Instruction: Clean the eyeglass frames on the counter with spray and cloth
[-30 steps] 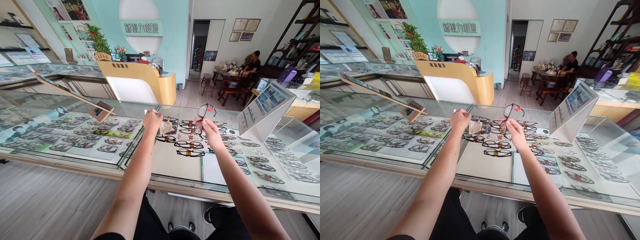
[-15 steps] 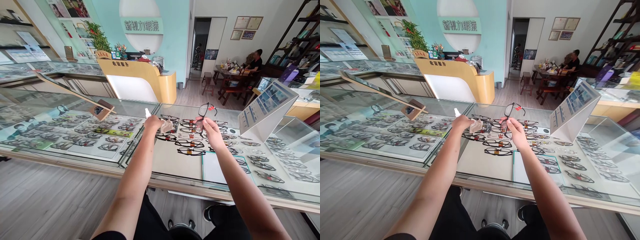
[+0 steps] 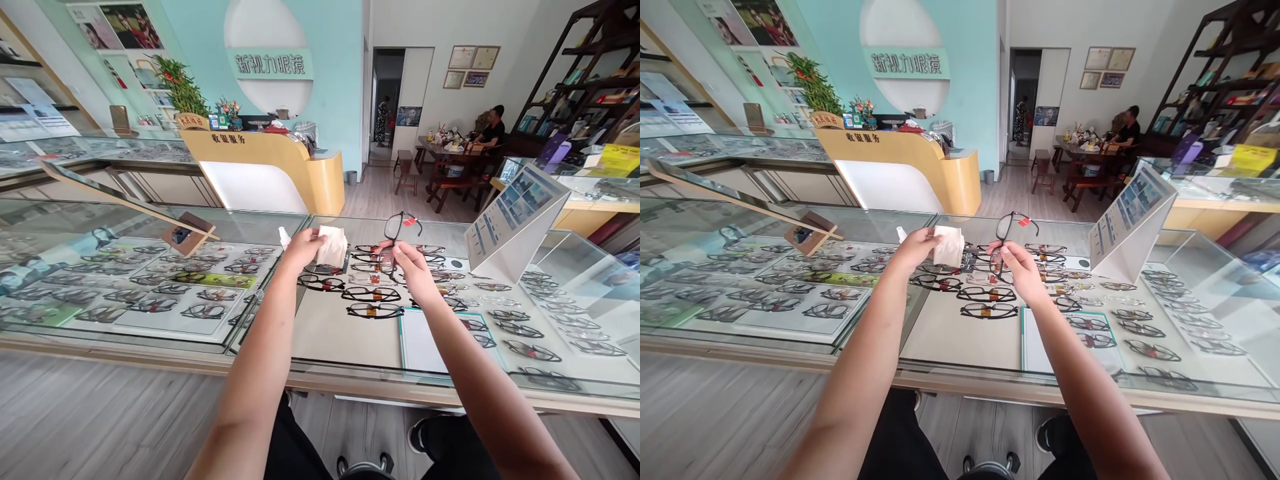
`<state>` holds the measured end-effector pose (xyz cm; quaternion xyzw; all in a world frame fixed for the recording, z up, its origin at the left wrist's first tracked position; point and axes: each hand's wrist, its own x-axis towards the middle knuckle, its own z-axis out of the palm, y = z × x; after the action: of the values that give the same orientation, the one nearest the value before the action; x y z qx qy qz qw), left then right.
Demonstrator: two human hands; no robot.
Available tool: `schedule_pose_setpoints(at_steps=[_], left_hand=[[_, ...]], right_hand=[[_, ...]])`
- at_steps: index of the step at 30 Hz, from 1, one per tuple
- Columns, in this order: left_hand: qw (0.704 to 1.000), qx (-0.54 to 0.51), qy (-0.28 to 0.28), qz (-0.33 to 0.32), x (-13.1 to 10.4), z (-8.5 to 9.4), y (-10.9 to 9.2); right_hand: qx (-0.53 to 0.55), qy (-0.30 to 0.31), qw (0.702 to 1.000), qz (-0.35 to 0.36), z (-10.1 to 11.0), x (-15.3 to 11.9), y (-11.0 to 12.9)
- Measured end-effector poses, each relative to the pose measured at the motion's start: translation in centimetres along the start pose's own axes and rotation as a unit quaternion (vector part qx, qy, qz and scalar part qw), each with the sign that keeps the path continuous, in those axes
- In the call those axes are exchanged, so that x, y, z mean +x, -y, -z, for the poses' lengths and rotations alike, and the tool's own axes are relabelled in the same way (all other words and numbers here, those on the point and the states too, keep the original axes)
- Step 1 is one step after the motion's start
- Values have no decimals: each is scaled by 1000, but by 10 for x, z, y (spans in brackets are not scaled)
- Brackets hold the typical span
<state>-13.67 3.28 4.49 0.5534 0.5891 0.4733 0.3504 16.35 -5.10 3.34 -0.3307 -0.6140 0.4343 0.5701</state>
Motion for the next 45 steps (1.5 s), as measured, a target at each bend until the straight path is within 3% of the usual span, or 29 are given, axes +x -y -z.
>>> schedule_pose_setpoints(at_steps=[4, 8, 14, 18, 28, 33, 36, 41, 45], left_hand=[[986, -136, 100, 0, -10, -13, -8], [971, -163, 175, -27, -22, -30, -15], [961, -150, 224, -62, -43, -51, -22], [951, -162, 260, -43, -55, -58, -29], [955, -196, 222, -32, -56, -72, -26], [948, -127, 292, 22, -57, -69, -27], [948, -103, 300, 7, -55, -69, -23], [949, -179, 261, 10, -51, -71, -20], [938, -253, 239, 6, -50, -72, -23]], right_hand=[[26, 5, 1000, -10, 0, -1, -1], [74, 15, 997, -36, -3, -2, 1], [118, 30, 992, -29, -7, -4, 9], [125, 48, 991, -15, -7, -5, 9], [35, 39, 998, -18, -10, -6, 5], [42, -2, 999, 4, -7, -4, 5], [52, -36, 998, 23, -2, -3, 5], [53, -87, 994, 36, 2, 0, 5], [38, -71, 997, 14, 2, 1, 4]])
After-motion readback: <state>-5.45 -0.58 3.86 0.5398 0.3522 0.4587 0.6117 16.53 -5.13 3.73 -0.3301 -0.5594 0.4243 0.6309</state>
